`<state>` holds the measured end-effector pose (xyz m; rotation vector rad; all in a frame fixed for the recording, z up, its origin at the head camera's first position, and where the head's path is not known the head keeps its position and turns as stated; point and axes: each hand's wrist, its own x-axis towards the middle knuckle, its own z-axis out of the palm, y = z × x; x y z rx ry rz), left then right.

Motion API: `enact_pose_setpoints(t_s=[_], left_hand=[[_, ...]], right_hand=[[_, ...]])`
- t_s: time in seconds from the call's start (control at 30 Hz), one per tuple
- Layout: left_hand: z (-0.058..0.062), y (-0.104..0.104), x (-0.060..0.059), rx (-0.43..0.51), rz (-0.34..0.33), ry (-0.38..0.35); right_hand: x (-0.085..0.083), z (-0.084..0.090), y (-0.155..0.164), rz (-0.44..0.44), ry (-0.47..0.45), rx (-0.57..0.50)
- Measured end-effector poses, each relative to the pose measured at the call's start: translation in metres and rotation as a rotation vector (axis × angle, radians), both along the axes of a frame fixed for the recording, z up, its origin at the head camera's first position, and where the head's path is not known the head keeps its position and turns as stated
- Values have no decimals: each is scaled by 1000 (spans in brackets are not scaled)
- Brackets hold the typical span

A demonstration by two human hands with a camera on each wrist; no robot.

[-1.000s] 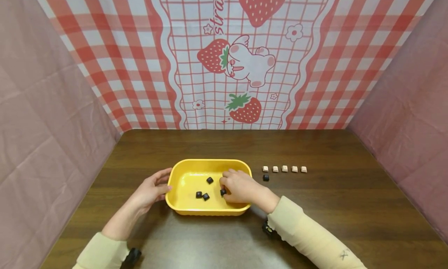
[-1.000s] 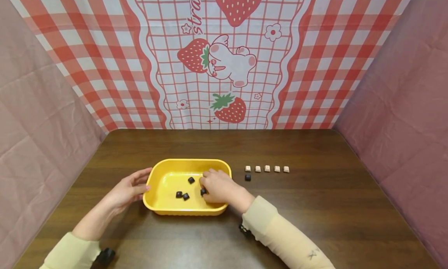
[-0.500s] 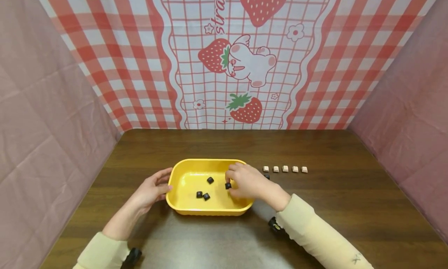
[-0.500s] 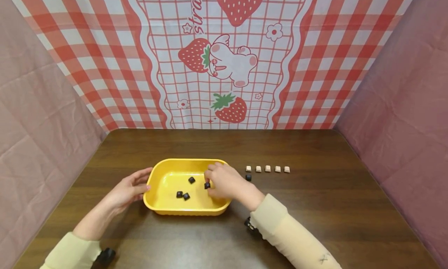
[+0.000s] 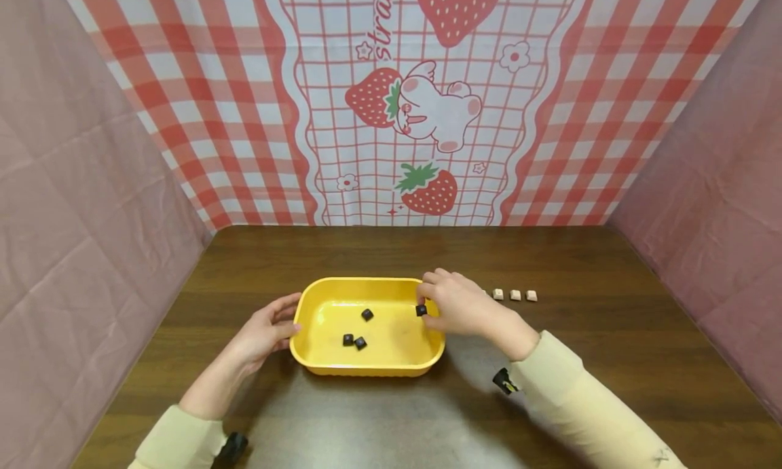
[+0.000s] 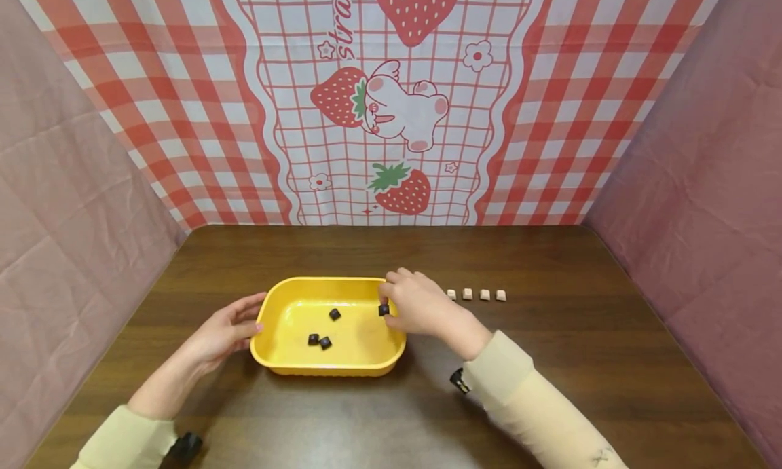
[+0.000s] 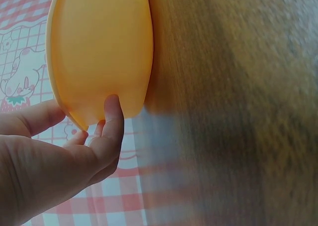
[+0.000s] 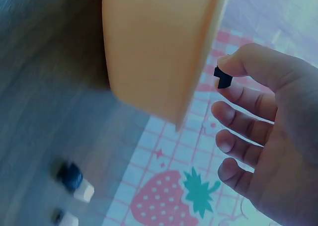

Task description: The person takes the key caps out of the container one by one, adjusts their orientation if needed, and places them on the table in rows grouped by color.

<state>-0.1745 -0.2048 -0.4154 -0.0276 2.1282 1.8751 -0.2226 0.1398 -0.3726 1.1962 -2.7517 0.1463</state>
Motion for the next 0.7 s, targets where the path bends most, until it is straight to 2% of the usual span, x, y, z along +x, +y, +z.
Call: enact_pose_setpoints(t_s=[0.33, 0.7], left_hand=[[2, 1, 1, -4, 9, -11], [-1, -1, 0, -4, 2, -1]], right_hand=[[-5, 8, 30, -37, 20, -29], [-10, 2, 70, -55, 110, -90]])
